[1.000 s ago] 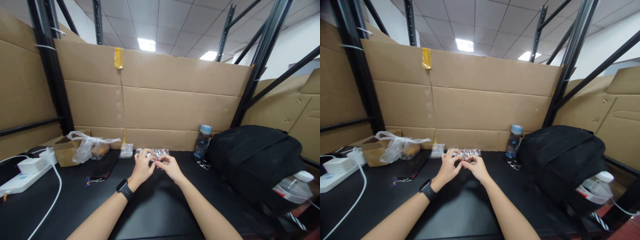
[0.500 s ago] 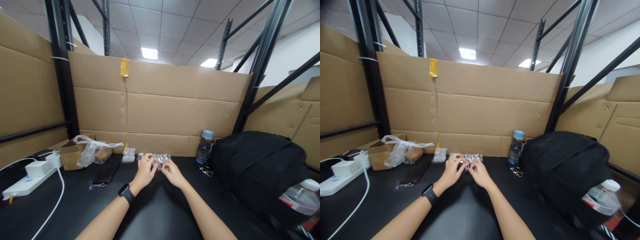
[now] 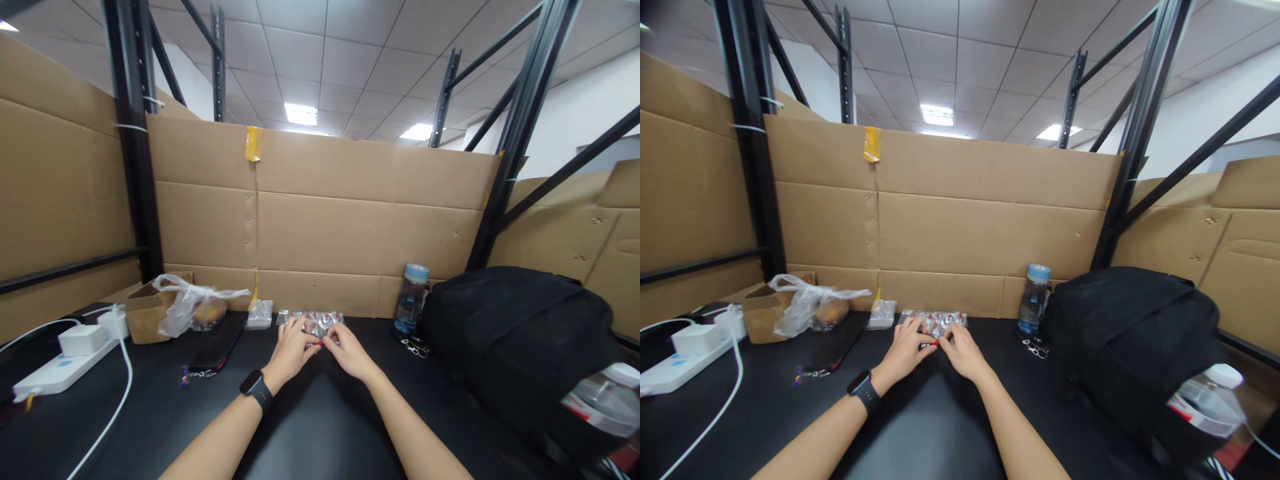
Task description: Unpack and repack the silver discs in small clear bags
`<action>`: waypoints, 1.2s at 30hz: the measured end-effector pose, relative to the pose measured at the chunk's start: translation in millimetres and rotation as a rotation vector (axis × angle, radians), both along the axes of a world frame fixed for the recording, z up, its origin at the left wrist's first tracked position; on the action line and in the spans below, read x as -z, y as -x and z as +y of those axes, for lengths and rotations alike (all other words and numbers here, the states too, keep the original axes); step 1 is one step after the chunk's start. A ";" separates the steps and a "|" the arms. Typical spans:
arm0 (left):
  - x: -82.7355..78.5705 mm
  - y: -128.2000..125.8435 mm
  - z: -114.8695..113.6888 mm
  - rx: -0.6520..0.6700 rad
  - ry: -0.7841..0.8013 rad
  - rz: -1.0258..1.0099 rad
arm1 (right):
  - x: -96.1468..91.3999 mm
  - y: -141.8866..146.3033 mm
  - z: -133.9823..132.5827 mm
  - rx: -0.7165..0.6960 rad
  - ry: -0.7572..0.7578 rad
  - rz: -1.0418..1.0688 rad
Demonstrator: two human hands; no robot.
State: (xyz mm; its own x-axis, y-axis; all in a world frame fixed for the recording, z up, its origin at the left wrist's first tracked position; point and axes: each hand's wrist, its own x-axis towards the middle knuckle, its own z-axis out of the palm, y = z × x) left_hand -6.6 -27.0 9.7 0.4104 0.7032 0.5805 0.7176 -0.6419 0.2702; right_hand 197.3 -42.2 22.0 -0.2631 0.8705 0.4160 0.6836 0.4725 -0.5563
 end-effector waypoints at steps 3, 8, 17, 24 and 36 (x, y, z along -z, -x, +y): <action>0.2 6.6 3.7 -0.046 -0.032 0.026 | 2.8 -13.8 4.5 0.264 0.017 -0.224; 1.4 11.6 6.1 -0.073 -0.055 0.035 | 13.6 -32.7 17.6 0.362 0.089 -0.425; 0.6 13.9 7.9 -0.061 -0.008 0.008 | 13.0 -26.2 25.3 0.259 0.083 -0.419; 4.2 13.1 11.6 -0.132 0.053 -0.038 | 15.6 -24.2 28.9 0.304 0.051 -0.425; -7.2 4.9 6.9 -0.145 0.241 -0.236 | 6.4 -2.8 18.5 -0.026 0.079 0.470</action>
